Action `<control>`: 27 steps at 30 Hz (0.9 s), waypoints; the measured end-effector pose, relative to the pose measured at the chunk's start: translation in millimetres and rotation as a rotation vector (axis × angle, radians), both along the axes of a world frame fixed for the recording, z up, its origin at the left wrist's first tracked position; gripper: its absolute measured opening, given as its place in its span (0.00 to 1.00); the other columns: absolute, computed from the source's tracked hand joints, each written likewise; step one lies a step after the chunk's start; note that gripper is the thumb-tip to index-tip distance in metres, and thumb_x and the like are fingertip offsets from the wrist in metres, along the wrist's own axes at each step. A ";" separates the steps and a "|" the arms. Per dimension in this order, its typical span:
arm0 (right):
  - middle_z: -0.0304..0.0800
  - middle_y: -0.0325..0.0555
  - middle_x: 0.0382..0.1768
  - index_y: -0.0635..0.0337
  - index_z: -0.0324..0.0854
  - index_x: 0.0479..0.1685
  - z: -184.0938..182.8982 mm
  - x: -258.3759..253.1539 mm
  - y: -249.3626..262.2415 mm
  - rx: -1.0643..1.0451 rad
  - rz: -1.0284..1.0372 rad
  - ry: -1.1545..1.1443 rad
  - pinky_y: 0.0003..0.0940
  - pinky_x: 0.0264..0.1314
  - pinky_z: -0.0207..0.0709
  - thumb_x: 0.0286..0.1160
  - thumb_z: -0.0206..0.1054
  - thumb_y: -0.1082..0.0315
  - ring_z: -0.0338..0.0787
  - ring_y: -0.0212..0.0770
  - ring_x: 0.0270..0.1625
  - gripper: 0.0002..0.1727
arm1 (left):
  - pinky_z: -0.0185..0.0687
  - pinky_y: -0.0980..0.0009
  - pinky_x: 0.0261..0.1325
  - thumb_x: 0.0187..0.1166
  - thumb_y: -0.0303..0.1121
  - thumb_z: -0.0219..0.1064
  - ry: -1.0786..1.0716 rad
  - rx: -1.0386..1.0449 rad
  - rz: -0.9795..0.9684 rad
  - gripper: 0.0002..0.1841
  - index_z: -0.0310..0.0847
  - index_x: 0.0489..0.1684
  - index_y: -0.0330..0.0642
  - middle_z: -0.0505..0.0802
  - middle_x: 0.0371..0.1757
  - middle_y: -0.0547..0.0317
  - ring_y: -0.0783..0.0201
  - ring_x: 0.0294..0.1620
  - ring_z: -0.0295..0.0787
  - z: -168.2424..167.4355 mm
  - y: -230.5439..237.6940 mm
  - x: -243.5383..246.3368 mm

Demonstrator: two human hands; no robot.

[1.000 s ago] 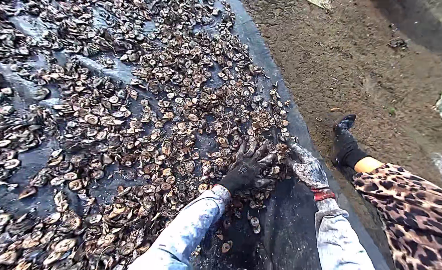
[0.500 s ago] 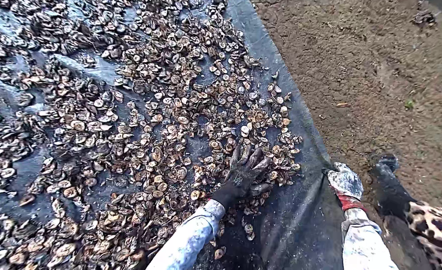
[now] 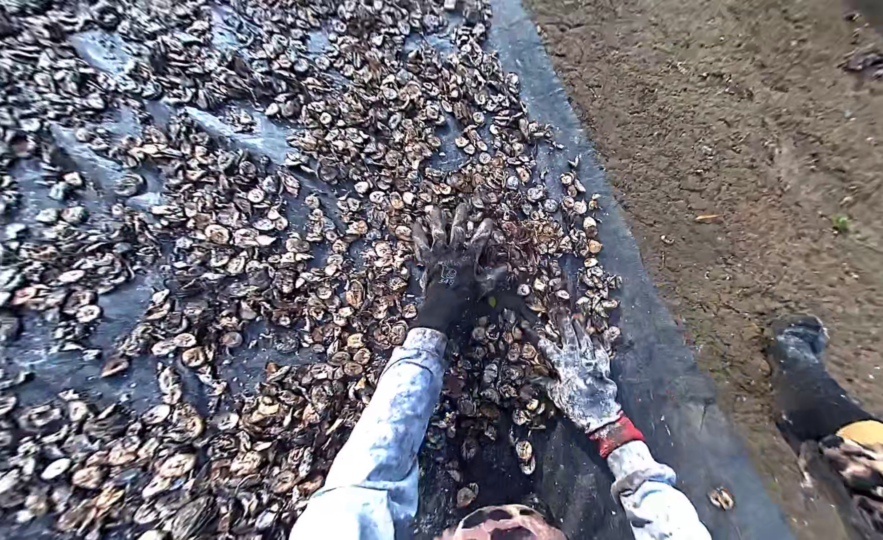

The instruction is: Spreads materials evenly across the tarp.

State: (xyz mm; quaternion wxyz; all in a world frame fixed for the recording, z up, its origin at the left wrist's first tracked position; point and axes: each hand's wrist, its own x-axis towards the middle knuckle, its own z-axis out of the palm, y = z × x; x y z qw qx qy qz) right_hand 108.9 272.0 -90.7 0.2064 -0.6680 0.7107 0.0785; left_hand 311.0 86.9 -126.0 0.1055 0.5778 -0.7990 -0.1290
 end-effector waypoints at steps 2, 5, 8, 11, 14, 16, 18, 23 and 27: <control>0.63 0.58 0.90 0.36 0.73 0.85 3.9 -6.3 36.2 -0.064 -0.087 -0.026 0.70 0.83 0.61 0.73 0.67 0.66 0.69 0.67 0.86 0.35 | 0.24 0.20 0.86 0.68 0.76 0.62 0.015 0.079 0.125 0.49 0.55 0.94 0.70 0.51 0.96 0.39 0.27 0.95 0.32 10.1 -33.0 17.4; 0.79 0.62 0.78 0.60 0.76 0.81 32.9 -16.6 45.3 -0.004 -0.387 -0.181 0.62 0.83 0.66 0.87 0.58 0.68 0.78 0.63 0.80 0.24 | 0.30 0.19 0.84 0.71 0.67 0.69 -0.030 0.289 0.066 0.48 0.56 0.94 0.63 0.53 0.94 0.34 0.23 0.93 0.39 6.5 -62.7 21.8; 0.80 0.69 0.74 0.69 0.76 0.77 51.6 -23.3 -29.0 0.078 -0.624 -0.204 0.59 0.86 0.63 0.89 0.60 0.62 0.77 0.64 0.80 0.25 | 0.55 0.26 0.82 0.76 0.50 0.72 0.000 0.249 -0.098 0.31 0.77 0.81 0.56 0.74 0.85 0.39 0.29 0.87 0.62 -2.8 -69.7 26.3; 0.72 0.70 0.81 0.70 0.67 0.83 57.7 -19.2 -94.4 0.138 -0.550 -0.236 0.55 0.90 0.56 0.93 0.53 0.60 0.70 0.62 0.86 0.28 | 0.70 0.35 0.78 0.81 0.35 0.67 0.145 0.255 0.010 0.22 0.80 0.74 0.41 0.85 0.72 0.35 0.35 0.76 0.79 19.4 -64.8 48.6; 0.70 0.56 0.86 0.47 0.61 0.91 39.5 4.7 -153.3 -0.046 -0.354 -0.335 0.62 0.87 0.62 0.81 0.68 0.48 0.70 0.58 0.86 0.39 | 0.74 0.30 0.70 0.82 0.50 0.67 0.148 0.110 0.174 0.26 0.82 0.75 0.48 0.89 0.68 0.37 0.34 0.70 0.85 38.7 -41.1 76.0; 0.48 0.52 0.95 0.27 0.49 0.95 24.8 35.7 -175.7 -0.029 -0.094 -0.213 0.72 0.87 0.55 0.67 0.75 0.38 0.52 0.61 0.94 0.53 | 0.57 0.20 0.75 0.80 0.64 0.61 0.056 0.213 0.221 0.34 0.76 0.83 0.58 0.74 0.84 0.36 0.27 0.83 0.67 34.3 -7.4 90.7; 0.38 0.59 0.96 0.23 0.56 0.92 -5.4 56.4 -151.4 -0.069 0.090 -0.122 0.83 0.82 0.49 0.57 0.81 0.39 0.42 0.74 0.94 0.55 | 0.50 0.18 0.79 0.70 0.69 0.68 -0.018 0.345 0.144 0.43 0.67 0.88 0.63 0.59 0.94 0.39 0.27 0.91 0.50 17.6 40.4 93.8; 0.69 0.59 0.86 0.45 0.74 0.84 -4.2 13.0 -47.5 -0.029 -0.008 -0.170 0.68 0.85 0.58 0.86 0.59 0.66 0.69 0.67 0.86 0.27 | 0.63 0.33 0.81 0.78 0.33 0.69 0.016 0.532 -0.010 0.23 0.82 0.73 0.41 0.79 0.79 0.34 0.32 0.81 0.72 49.4 101.5 89.2; 0.80 0.63 0.76 0.59 0.75 0.81 30.1 -28.2 -55.4 0.152 -0.304 -0.290 0.67 0.81 0.65 0.87 0.62 0.64 0.78 0.65 0.79 0.24 | 0.76 0.29 0.64 0.84 0.28 0.64 0.366 0.177 0.085 0.27 0.71 0.85 0.48 0.86 0.71 0.35 0.32 0.65 0.86 63.3 64.8 80.4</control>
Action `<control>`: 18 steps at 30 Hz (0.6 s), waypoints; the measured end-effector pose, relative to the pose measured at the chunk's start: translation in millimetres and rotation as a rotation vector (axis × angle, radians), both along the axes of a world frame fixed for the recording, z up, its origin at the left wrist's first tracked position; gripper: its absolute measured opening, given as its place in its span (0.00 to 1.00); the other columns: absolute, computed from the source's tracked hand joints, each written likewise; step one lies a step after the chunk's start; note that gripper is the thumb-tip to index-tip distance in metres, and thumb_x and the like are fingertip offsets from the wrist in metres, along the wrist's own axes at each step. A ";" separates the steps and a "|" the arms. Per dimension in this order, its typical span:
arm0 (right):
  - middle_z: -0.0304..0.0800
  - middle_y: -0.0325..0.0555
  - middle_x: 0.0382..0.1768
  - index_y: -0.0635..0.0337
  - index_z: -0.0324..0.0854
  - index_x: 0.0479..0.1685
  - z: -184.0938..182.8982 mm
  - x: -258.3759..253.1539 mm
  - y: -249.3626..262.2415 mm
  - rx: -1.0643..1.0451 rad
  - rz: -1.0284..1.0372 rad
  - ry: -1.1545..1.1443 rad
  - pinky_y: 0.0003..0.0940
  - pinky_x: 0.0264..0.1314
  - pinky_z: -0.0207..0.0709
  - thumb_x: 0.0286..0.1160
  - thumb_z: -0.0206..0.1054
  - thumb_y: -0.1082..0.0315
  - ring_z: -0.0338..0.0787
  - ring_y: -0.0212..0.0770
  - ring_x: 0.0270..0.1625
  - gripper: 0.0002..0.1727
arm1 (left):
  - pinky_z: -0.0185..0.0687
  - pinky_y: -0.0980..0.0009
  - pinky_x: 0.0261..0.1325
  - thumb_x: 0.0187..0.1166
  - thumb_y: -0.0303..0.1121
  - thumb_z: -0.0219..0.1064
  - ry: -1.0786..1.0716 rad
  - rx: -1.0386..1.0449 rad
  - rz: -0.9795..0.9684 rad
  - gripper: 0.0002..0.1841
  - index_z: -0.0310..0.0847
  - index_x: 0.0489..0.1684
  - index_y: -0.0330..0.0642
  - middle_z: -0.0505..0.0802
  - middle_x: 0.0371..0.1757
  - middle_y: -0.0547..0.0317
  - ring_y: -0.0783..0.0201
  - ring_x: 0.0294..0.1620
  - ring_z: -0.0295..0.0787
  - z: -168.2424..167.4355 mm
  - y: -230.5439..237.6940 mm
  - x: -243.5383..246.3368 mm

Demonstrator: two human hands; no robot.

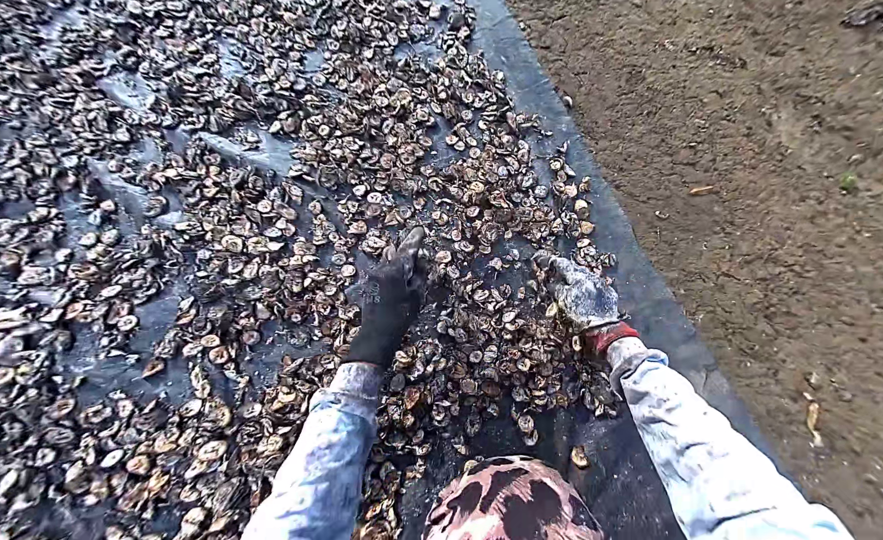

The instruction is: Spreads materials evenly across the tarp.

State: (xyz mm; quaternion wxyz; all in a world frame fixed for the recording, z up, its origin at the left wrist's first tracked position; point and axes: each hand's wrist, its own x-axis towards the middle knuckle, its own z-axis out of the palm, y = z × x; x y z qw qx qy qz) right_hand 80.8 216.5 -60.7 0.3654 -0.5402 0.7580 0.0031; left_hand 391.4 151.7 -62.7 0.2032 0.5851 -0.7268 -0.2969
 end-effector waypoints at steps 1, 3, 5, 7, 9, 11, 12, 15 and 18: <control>0.82 0.63 0.75 0.59 0.77 0.79 4.5 -2.6 -8.0 -0.020 -0.018 0.026 0.69 0.78 0.68 0.86 0.63 0.61 0.80 0.65 0.77 0.25 | 0.79 0.32 0.63 0.86 0.35 0.63 0.020 -0.094 0.042 0.25 0.74 0.83 0.48 0.90 0.67 0.39 0.37 0.61 0.90 1.6 -18.0 -8.8; 0.82 0.59 0.75 0.52 0.79 0.78 6.9 3.8 -14.2 -0.179 0.030 0.100 0.70 0.76 0.68 0.80 0.71 0.56 0.80 0.64 0.77 0.27 | 0.82 0.37 0.66 0.84 0.46 0.65 -0.013 -0.198 0.123 0.23 0.83 0.73 0.48 0.94 0.63 0.47 0.44 0.61 0.93 3.8 -54.6 -28.6; 0.68 0.59 0.86 0.38 0.73 0.84 6.8 26.3 -18.5 -0.359 0.196 0.194 0.77 0.78 0.63 0.67 0.78 0.42 0.69 0.69 0.84 0.40 | 0.77 0.33 0.68 0.82 0.49 0.66 -0.130 -0.163 0.076 0.24 0.83 0.74 0.54 0.90 0.68 0.41 0.37 0.68 0.87 0.8 -68.6 -45.3; 0.49 0.62 0.94 0.27 0.63 0.90 -7.3 50.7 -8.3 -0.290 0.349 0.183 0.82 0.83 0.46 0.52 0.79 0.30 0.50 0.75 0.92 0.55 | 0.53 0.24 0.81 0.76 0.57 0.70 -0.217 0.000 -0.129 0.34 0.70 0.86 0.67 0.67 0.88 0.32 0.27 0.89 0.55 -17.8 -64.1 -59.6; 0.42 0.62 0.95 0.25 0.62 0.91 -31.5 58.7 37.8 -0.163 0.484 0.081 0.82 0.87 0.32 0.51 0.77 0.28 0.39 0.75 0.94 0.56 | 0.28 0.18 0.84 0.68 0.73 0.66 -0.343 0.056 -0.352 0.44 0.59 0.91 0.79 0.50 0.97 0.44 0.26 0.95 0.31 -50.2 -48.8 -66.0; 0.58 0.61 0.91 0.29 0.70 0.87 -50.1 42.7 96.9 -0.254 0.507 0.019 0.74 0.88 0.45 0.67 0.72 0.43 0.55 0.71 0.92 0.40 | 0.21 0.19 0.85 0.68 0.79 0.57 -0.461 -0.013 -0.352 0.46 0.54 0.92 0.81 0.48 0.98 0.58 0.32 0.96 0.28 -73.2 -43.5 -56.1; 0.71 0.60 0.85 0.34 0.76 0.82 -52.8 28.5 117.3 -0.312 0.480 0.016 0.69 0.86 0.57 0.77 0.67 0.53 0.68 0.68 0.86 0.30 | 0.28 0.21 0.86 0.73 0.75 0.55 -0.473 -0.064 -0.278 0.42 0.59 0.92 0.76 0.53 0.98 0.57 0.32 0.96 0.34 -80.1 -45.1 -51.9; 0.92 0.58 0.62 0.50 0.89 0.67 -45.0 -3.4 133.5 -0.437 0.333 0.004 0.61 0.73 0.75 0.77 0.65 0.65 0.89 0.60 0.66 0.20 | 0.62 0.28 0.79 0.81 0.32 0.67 -0.284 -0.148 -0.242 0.27 0.75 0.83 0.51 0.73 0.86 0.40 0.29 0.85 0.66 -68.5 -25.3 -45.3; 0.93 0.51 0.63 0.51 0.89 0.66 -11.3 -3.7 86.9 -0.333 0.216 -0.069 0.60 0.76 0.74 0.77 0.70 0.53 0.88 0.54 0.70 0.21 | 0.74 0.38 0.77 0.82 0.33 0.67 -0.215 -0.190 -0.207 0.26 0.77 0.82 0.54 0.83 0.80 0.51 0.43 0.79 0.80 -53.9 -0.6 -28.6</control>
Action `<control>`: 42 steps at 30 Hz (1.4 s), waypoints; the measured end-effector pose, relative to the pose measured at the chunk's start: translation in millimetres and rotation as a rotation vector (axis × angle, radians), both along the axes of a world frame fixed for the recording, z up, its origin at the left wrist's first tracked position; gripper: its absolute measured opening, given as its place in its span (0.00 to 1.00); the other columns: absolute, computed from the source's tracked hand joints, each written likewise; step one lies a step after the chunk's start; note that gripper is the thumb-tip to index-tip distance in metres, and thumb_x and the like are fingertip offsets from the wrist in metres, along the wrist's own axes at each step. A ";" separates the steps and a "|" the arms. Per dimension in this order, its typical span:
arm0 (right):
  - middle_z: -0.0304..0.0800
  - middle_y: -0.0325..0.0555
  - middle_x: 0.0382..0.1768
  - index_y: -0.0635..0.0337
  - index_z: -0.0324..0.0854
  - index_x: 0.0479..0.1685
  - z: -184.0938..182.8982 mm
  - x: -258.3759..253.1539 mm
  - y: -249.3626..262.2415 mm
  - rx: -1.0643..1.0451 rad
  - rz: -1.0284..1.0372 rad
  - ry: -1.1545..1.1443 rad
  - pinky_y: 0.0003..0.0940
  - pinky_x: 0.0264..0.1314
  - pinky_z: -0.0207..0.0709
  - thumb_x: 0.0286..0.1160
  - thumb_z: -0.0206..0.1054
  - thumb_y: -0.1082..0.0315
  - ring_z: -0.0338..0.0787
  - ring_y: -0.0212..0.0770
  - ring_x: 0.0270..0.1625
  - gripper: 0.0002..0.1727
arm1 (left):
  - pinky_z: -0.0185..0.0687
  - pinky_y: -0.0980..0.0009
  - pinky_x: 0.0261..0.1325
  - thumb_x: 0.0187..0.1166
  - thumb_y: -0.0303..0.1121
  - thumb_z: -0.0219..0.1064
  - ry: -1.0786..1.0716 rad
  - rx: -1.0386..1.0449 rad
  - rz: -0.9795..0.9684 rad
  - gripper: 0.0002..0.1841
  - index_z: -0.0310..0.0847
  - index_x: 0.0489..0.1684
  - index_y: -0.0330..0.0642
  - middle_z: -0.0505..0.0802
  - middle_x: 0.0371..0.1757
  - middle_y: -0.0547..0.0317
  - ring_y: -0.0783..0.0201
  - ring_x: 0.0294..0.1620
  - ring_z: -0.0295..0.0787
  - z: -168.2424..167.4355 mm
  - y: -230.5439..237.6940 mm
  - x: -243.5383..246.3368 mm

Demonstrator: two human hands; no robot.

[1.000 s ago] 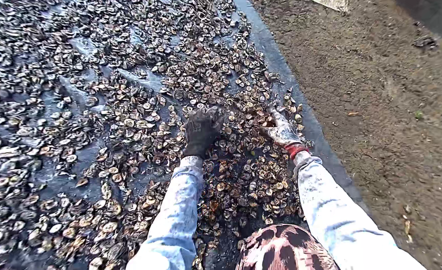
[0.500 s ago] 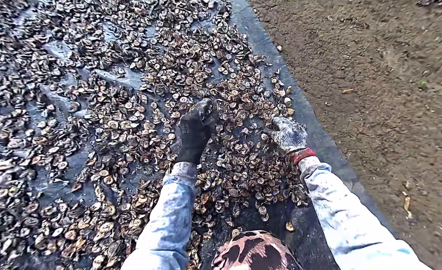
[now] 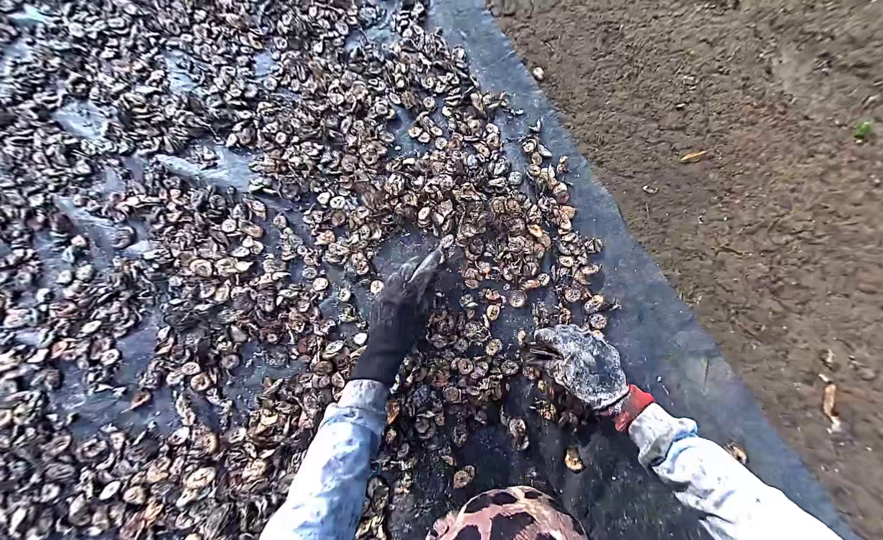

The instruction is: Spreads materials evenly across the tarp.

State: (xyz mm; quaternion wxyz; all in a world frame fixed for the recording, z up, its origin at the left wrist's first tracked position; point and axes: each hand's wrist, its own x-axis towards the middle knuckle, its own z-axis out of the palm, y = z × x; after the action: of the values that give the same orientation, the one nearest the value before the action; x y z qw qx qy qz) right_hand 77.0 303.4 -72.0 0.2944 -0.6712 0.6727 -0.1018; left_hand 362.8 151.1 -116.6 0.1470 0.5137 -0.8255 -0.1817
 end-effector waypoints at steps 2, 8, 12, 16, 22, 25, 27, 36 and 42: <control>0.87 0.52 0.71 0.47 0.86 0.71 -4.4 1.2 -42.9 -0.031 0.004 -0.012 0.60 0.84 0.64 0.76 0.71 0.46 0.82 0.55 0.77 0.27 | 0.54 0.31 0.85 0.75 0.64 0.66 -0.108 0.051 0.145 0.37 0.73 0.85 0.61 0.72 0.89 0.51 0.38 0.90 0.60 21.4 33.6 19.0; 0.30 0.58 0.97 0.18 0.47 0.94 -31.9 24.8 -192.4 0.020 -0.060 0.289 0.79 0.84 0.48 0.46 0.81 0.30 0.39 0.69 0.95 0.65 | 0.76 0.31 0.68 0.56 0.43 0.83 -0.220 0.266 0.198 0.35 0.86 0.73 0.56 0.80 0.78 0.30 0.27 0.74 0.79 40.0 165.0 21.0; 0.73 0.65 0.80 0.41 0.69 0.88 -34.0 30.6 -136.9 0.007 -0.037 0.162 0.71 0.70 0.72 0.75 0.71 0.65 0.77 0.70 0.77 0.36 | 0.85 0.50 0.70 0.75 0.35 0.71 0.181 0.223 0.292 0.29 0.77 0.78 0.36 0.93 0.65 0.44 0.51 0.63 0.93 63.8 112.1 18.1; 0.85 0.61 0.72 0.53 0.76 0.80 -1.7 5.1 -144.0 0.226 -0.213 -0.113 0.70 0.74 0.71 0.87 0.63 0.56 0.83 0.64 0.74 0.25 | 0.76 0.36 0.72 0.82 0.54 0.65 0.057 0.162 0.186 0.31 0.76 0.82 0.51 0.87 0.74 0.47 0.45 0.73 0.85 74.6 -14.2 -13.5; 0.81 0.65 0.74 0.61 0.68 0.82 6.9 -7.2 -252.0 0.171 -0.272 -0.242 0.59 0.80 0.71 0.83 0.68 0.60 0.81 0.60 0.76 0.31 | 0.45 0.19 0.81 0.75 0.59 0.68 -0.286 0.200 -0.030 0.39 0.61 0.91 0.73 0.58 0.95 0.47 0.27 0.93 0.44 -11.6 -140.5 -83.9; 0.70 0.66 0.84 0.64 0.66 0.86 40.6 -5.7 -238.6 0.275 -0.205 -0.018 0.59 0.91 0.53 0.92 0.56 0.63 0.67 0.61 0.88 0.28 | 0.44 0.14 0.77 0.70 0.67 0.68 -0.349 0.214 0.052 0.46 0.54 0.94 0.73 0.49 0.97 0.47 0.24 0.93 0.38 -21.6 -146.5 -82.1; 0.78 0.60 0.79 0.57 0.74 0.82 39.5 -10.8 -236.7 0.230 -0.164 0.135 0.64 0.84 0.62 0.88 0.60 0.56 0.74 0.60 0.84 0.27 | 0.31 0.18 0.83 0.74 0.67 0.63 -0.281 0.133 -0.051 0.40 0.61 0.91 0.72 0.52 0.97 0.49 0.28 0.95 0.34 -21.1 -126.8 -72.7; 0.64 0.58 0.89 0.38 0.75 0.84 -40.3 -57.4 -30.7 -0.028 0.204 0.134 0.71 0.88 0.50 0.76 0.66 0.56 0.60 0.67 0.91 0.32 | 0.20 0.18 0.83 0.63 0.77 0.65 -0.291 0.303 -0.023 0.45 0.64 0.88 0.81 0.44 0.98 0.47 0.25 0.94 0.21 3.3 46.2 -57.1; 0.73 0.58 0.82 0.34 0.70 0.86 -15.6 -45.7 -69.0 0.127 0.197 0.109 0.69 0.85 0.56 0.65 0.74 0.34 0.67 0.63 0.86 0.44 | 0.29 0.20 0.85 0.67 0.76 0.64 -0.383 0.471 0.324 0.51 0.49 0.95 0.73 0.40 0.97 0.38 0.26 0.95 0.25 26.1 101.7 -82.9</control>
State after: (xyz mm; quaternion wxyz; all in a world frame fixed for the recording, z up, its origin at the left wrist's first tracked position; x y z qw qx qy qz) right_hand 31.4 234.4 -87.6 0.3079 -0.7187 0.6234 0.0069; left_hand 279.9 252.8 -90.5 -0.1062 0.6829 -0.6812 -0.2417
